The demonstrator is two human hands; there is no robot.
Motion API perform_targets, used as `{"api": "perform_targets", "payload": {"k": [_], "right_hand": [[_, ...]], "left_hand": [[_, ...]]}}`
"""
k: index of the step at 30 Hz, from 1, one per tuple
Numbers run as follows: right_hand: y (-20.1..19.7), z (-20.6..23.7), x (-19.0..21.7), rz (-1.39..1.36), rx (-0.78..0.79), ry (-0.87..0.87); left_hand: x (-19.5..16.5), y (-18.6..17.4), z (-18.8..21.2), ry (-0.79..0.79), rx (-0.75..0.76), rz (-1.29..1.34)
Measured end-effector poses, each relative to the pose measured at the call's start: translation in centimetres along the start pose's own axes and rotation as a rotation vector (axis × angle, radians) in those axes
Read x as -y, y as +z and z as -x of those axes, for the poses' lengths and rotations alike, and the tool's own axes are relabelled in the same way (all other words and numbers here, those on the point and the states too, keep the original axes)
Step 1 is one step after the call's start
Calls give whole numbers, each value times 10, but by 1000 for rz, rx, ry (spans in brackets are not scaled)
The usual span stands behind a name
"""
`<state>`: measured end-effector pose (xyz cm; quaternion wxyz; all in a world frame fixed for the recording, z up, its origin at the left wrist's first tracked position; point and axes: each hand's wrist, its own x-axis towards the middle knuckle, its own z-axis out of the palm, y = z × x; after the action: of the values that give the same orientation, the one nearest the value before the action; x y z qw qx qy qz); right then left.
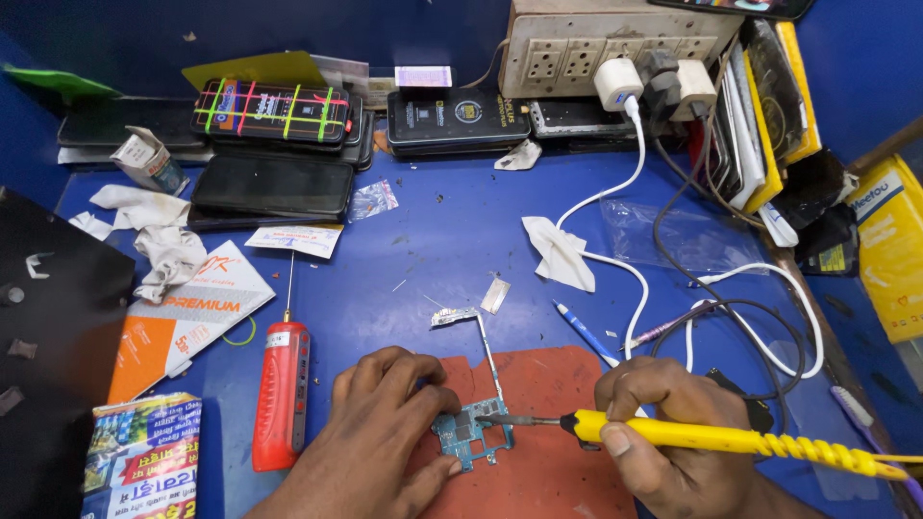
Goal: The person holds a phone motherboard steady on a red mat with one hand while using a yellow soldering iron to solder components on the board, repositioning the board and continuing to solder different points across the episode.
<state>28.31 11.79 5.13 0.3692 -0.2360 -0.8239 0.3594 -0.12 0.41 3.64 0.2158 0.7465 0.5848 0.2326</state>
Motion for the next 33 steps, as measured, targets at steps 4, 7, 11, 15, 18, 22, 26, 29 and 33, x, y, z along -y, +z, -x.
{"api": "perform_targets", "payload": {"k": [4,7,11,15,18,22,26,29,33], "right_hand": [[0,0,1,-23,-2,-8],[0,0,1,-22,-5,-4],[0,1,1,-31,2,-7],[0,2,0,-39,-5,10],[1,2,0,-24,-4,11],[1,1,-1,-42,-11,-21],[1,1,-1,-18,-9,-24],[0,1,-2,-4,5,-28],[0,1,-2,-12,12,-16]], "left_hand": [[-3,-1,0,11,-14,-4],[-5,-2,1,5,-20,9],[-4,-2,1,-4,-6,12],[-1,2,2,-16,3,11],[2,4,1,73,-76,23],[2,2,1,-3,4,4],[0,1,0,9,-10,1],[0,0,-1,10,-7,-3],[0,0,0,9,-10,-2]]}}
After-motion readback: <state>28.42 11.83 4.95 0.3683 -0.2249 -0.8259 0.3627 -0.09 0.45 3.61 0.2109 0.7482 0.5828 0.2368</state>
